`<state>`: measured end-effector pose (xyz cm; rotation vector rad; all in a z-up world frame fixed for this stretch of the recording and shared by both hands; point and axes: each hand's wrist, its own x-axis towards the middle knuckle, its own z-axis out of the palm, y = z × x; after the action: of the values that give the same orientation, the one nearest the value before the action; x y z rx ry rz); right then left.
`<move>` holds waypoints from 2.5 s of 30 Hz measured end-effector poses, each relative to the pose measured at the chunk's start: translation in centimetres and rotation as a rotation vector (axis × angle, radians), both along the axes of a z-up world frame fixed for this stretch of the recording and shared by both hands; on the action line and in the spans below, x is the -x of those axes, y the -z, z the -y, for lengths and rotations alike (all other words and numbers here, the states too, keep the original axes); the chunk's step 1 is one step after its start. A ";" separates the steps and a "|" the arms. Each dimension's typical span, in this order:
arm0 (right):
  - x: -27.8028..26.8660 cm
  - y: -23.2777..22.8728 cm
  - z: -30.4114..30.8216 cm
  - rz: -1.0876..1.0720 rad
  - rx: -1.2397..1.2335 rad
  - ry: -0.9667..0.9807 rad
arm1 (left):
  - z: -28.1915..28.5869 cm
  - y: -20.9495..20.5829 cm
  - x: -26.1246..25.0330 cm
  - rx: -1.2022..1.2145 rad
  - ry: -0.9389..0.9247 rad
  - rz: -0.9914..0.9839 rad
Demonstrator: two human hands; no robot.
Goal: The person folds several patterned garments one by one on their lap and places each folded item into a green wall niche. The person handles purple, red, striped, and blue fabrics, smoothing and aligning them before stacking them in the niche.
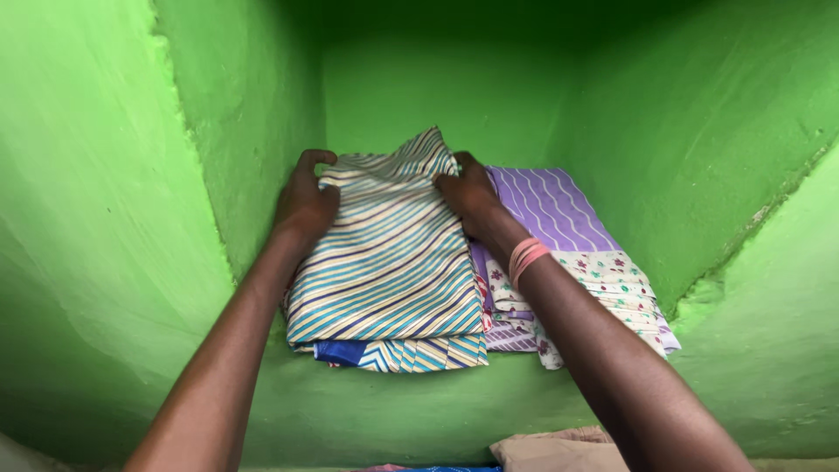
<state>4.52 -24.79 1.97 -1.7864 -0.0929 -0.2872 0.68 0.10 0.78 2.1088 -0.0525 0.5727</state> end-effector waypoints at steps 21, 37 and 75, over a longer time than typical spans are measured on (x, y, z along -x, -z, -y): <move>2.8 2.1 -1.6 0.434 1.267 0.182 | 2.6 1.0 1.1 -0.624 -0.172 -0.110; 6.2 2.3 -2.8 0.034 1.228 -0.219 | 2.9 1.8 3.4 -0.766 0.034 -0.321; 17.8 3.0 -0.6 0.610 1.286 -0.314 | 2.5 -1.3 12.1 -0.618 0.100 -0.148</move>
<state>-13.31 -24.17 -0.99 -2.8106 -1.2059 -0.6146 -11.39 -2.36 2.03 2.7223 -0.2804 0.3637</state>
